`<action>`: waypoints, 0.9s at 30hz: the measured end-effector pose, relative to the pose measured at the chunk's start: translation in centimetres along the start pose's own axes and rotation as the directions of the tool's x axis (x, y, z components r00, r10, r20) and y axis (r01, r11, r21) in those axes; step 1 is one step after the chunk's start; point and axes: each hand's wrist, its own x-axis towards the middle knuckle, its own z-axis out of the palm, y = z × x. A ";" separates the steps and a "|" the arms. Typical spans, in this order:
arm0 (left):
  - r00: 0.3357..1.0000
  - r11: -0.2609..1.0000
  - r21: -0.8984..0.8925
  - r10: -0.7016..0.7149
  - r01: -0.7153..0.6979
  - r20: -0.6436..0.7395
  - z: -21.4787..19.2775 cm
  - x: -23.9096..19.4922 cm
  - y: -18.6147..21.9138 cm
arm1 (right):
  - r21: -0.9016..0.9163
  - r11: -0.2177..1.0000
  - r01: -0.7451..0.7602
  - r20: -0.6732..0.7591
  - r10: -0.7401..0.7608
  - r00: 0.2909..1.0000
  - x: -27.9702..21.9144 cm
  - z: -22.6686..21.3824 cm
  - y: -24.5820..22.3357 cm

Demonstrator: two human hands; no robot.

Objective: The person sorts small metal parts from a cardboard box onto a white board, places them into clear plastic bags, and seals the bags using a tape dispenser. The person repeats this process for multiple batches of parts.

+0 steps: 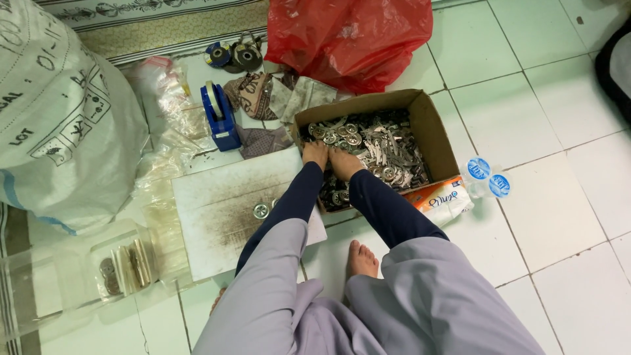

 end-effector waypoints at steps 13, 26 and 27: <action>0.998 0.996 -0.086 0.027 -0.033 -0.063 -1.4 -1.9 -0.7 | -0.020 0.999 -0.034 -0.002 0.034 0.999 1.0 1.0 1.6; 0.965 0.981 -0.194 -0.058 0.008 -0.255 -1.9 -3.7 -1.2 | 0.542 0.810 -0.224 0.228 0.116 0.967 -0.1 -2.8 5.8; 0.918 0.967 -0.254 -0.087 -0.016 -0.386 -2.4 -4.5 -1.5 | 0.647 0.717 -0.258 0.246 0.124 0.961 0.6 -1.6 7.0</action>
